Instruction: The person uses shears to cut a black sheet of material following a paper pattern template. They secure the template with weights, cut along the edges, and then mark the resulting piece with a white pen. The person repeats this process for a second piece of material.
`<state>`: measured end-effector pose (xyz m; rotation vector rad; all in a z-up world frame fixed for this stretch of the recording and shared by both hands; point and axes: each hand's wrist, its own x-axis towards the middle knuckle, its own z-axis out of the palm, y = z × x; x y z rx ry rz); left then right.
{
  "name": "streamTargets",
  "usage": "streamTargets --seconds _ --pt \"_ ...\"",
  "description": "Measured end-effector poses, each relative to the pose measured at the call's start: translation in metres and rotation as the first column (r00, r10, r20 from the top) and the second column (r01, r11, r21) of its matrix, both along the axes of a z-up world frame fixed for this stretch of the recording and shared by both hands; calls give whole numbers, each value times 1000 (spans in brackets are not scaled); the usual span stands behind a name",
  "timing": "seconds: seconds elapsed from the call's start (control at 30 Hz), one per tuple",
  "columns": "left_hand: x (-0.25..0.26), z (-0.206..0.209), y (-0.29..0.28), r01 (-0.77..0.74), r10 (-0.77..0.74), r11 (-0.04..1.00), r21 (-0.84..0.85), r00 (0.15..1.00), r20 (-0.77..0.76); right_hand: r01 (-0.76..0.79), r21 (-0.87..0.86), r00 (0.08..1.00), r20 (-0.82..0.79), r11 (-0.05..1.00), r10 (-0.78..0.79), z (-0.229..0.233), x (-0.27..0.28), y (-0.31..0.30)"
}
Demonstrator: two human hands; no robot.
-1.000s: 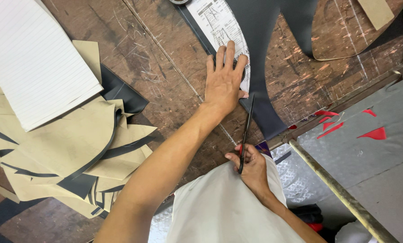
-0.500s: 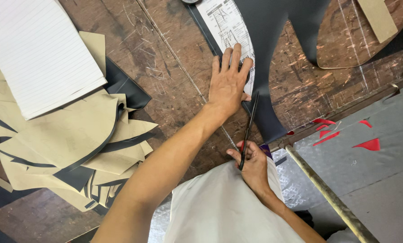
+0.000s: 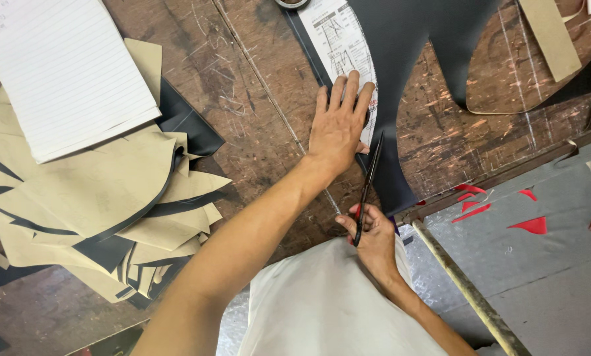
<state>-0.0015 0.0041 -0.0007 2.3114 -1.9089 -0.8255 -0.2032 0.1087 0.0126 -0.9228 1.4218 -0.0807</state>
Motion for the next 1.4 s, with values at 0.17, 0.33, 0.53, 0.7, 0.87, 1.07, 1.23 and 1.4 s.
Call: streamTargets --seconds 0.17,0.33,0.53,0.7,0.87,1.07,1.23,1.4 --pt "-1 -1 0 8 -8 1000 24 1000 14 -35 -2 999 -12 999 35 -2 -2 -6" --pt "0 1 -2 -9 9 999 42 1000 -8 0 8 999 41 1000 0 -8 1 -20" --pt "-1 2 -1 -22 22 999 31 1000 -5 -28 20 999 33 999 28 -6 -1 -25" --pt "-1 3 1 -31 31 999 -12 999 8 -62 24 998 -14 998 63 -4 -4 -35" --pt "-1 4 0 -36 36 999 -7 999 15 -75 16 997 32 997 75 -7 -5 -52" --pt "0 7 1 -45 45 999 -8 999 2 -140 51 990 11 989 140 -2 -10 -62" --pt "0 7 0 -50 50 999 7 998 -23 -153 54 987 48 987 151 -7 -11 -78" --pt "-1 8 -1 -64 66 997 40 997 -35 -163 59 984 81 985 158 -12 -9 -93"
